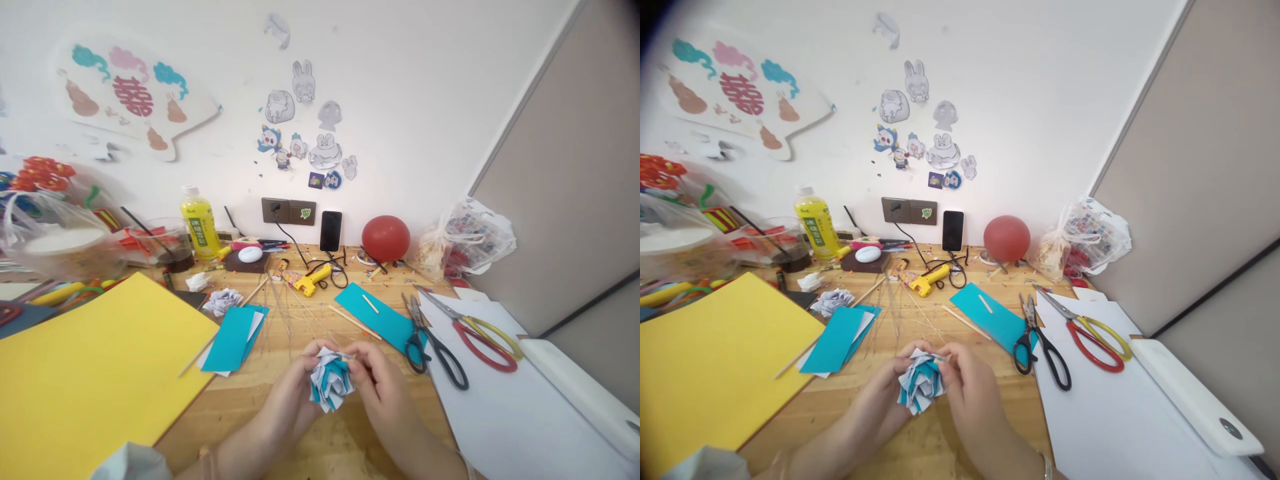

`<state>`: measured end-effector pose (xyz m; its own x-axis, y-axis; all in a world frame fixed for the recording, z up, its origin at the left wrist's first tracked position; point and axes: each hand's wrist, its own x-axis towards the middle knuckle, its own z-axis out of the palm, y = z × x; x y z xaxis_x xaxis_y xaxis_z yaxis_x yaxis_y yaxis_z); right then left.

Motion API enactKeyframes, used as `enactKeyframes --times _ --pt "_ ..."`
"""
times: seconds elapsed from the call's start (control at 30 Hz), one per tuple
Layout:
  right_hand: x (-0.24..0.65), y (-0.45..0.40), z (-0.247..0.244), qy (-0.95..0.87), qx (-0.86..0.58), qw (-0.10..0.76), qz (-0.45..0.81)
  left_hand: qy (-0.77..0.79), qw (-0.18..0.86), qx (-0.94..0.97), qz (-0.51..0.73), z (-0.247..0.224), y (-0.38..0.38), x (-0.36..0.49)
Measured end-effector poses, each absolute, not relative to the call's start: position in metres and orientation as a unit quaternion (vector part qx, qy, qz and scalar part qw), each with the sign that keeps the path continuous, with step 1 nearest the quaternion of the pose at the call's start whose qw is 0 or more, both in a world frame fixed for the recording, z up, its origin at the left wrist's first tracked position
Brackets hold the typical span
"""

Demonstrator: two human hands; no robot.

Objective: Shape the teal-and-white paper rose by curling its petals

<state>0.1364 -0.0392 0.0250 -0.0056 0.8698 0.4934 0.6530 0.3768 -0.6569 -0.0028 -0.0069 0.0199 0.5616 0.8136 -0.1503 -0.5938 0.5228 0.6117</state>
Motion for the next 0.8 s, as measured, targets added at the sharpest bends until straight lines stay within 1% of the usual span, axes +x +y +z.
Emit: enactKeyframes --times 0.1,0.17,0.3,0.43,0.63,0.8 --pt "0.137 -0.041 0.029 -0.628 -0.555 0.516 0.178 0.200 0.850 0.238 0.425 0.021 -0.006 -0.004" --pt "0.137 -0.042 0.030 -0.620 -0.542 0.535 0.188 0.199 0.851 0.211 0.437 0.022 -0.004 -0.004" --pt "0.135 -0.045 0.028 -0.669 -0.493 0.515 0.213 0.213 0.841 0.156 0.472 0.023 -0.001 -0.005" --pt "0.131 -0.045 0.023 -0.679 -0.488 0.500 0.228 0.190 0.844 0.161 0.474 0.023 -0.002 -0.005" --pt "0.131 -0.041 0.018 -0.653 -0.492 0.542 0.193 0.158 0.869 0.176 0.434 0.022 -0.011 -0.002" --pt "0.135 -0.042 0.023 -0.677 -0.500 0.532 0.097 0.177 0.861 0.231 0.416 0.019 -0.013 0.002"
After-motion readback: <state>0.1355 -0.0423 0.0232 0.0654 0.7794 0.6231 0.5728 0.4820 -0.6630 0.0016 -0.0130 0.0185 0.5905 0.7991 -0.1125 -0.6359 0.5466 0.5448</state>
